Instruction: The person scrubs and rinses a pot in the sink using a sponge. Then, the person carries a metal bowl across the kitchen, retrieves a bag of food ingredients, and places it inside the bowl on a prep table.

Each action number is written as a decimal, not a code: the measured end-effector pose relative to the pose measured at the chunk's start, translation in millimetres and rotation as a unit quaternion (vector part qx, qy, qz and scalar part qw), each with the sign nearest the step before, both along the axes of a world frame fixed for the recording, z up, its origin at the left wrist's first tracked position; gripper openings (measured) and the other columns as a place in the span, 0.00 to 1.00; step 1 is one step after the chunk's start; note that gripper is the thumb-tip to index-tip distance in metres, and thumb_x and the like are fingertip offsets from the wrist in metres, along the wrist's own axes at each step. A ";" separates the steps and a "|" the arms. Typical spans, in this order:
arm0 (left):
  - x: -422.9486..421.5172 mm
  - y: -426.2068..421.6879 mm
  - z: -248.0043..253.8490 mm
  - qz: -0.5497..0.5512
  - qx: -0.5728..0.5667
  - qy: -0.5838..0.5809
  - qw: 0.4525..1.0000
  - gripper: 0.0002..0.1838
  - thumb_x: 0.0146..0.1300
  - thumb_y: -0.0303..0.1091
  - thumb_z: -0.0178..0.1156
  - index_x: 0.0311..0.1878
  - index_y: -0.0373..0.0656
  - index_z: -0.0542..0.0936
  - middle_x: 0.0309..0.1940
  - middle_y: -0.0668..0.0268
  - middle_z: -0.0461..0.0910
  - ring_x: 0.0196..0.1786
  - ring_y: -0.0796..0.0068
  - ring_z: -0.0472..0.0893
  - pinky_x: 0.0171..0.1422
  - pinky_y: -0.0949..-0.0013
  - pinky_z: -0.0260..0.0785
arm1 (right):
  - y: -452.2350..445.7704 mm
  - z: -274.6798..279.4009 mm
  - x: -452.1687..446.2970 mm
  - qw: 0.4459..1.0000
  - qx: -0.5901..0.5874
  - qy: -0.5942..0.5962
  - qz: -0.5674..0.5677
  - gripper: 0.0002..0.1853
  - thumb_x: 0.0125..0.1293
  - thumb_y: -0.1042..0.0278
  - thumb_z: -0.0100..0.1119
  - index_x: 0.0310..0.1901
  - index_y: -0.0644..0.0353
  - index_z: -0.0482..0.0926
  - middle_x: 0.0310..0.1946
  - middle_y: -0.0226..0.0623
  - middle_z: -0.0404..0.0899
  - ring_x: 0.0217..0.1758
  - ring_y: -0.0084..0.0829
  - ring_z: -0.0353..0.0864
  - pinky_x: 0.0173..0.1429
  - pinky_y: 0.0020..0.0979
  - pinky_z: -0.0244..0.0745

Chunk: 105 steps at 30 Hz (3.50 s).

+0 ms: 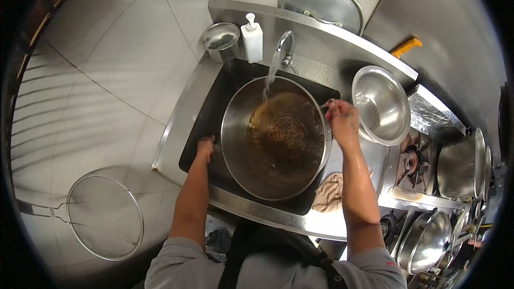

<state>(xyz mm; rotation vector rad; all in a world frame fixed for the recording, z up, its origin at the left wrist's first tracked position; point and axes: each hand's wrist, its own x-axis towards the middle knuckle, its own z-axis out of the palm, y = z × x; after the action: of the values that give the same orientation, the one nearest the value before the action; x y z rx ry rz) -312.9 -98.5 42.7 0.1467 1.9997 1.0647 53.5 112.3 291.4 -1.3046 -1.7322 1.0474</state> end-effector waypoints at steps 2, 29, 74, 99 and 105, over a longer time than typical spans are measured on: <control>-10.0 5.9 -4.9 0.008 0.019 0.045 0.999 0.13 0.61 0.40 0.59 0.43 0.42 0.77 0.23 0.69 0.73 0.18 0.75 0.67 0.22 0.68 0.60 | 19.2 -9.5 7.5 0.999 -0.046 0.010 -0.021 0.11 0.65 0.68 0.54 0.32 0.67 0.79 0.19 0.33 0.77 0.19 0.23 0.69 0.26 0.27 0.64; -29.0 119.7 326.2 -0.237 -0.038 0.386 0.891 0.05 0.55 0.28 0.60 0.33 0.36 0.77 0.19 0.61 0.76 0.10 0.73 0.69 0.12 0.67 0.59 | -40.2 -124.1 84.6 0.823 -0.471 0.298 -0.106 0.09 0.68 0.73 0.42 0.41 0.64 0.73 0.24 0.31 0.71 0.17 0.17 0.56 0.16 0.20 0.51; 249.1 -99.8 434.8 -0.255 0.298 0.534 0.749 0.24 0.63 0.34 0.59 0.12 0.40 0.65 0.09 0.71 0.61 0.15 0.81 0.57 0.20 0.71 0.47 | -106.5 -216.1 -24.6 0.752 -0.549 0.362 0.032 0.18 0.68 0.68 0.43 0.58 0.58 0.66 0.40 0.33 0.70 0.48 0.30 0.68 0.61 0.51 0.60; 184.5 -21.7 489.9 -0.149 0.277 0.026 0.949 0.12 0.66 0.41 0.53 0.37 0.41 0.74 0.16 0.75 0.64 0.13 0.86 0.57 0.11 0.81 0.45 | 0.4 -88.8 217.6 0.830 -0.177 0.370 -0.377 0.16 0.57 0.69 0.55 0.27 0.81 0.74 0.21 0.52 0.77 0.17 0.40 0.79 0.17 0.36 0.77; 210.4 -15.2 496.2 -0.170 0.301 0.002 0.938 0.13 0.65 0.43 0.53 0.36 0.41 0.74 0.18 0.73 0.67 0.14 0.86 0.59 0.10 0.81 0.47 | -52.3 -42.3 288.9 0.823 -0.160 0.427 -0.339 0.16 0.54 0.69 0.57 0.29 0.81 0.73 0.22 0.52 0.76 0.16 0.39 0.78 0.17 0.36 0.79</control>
<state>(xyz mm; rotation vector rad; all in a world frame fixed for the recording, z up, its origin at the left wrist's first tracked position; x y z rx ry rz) -102.5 -113.7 538.9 0.7877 1.5141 1.4050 342.5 60.0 249.1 -1.2043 -0.3715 1.2236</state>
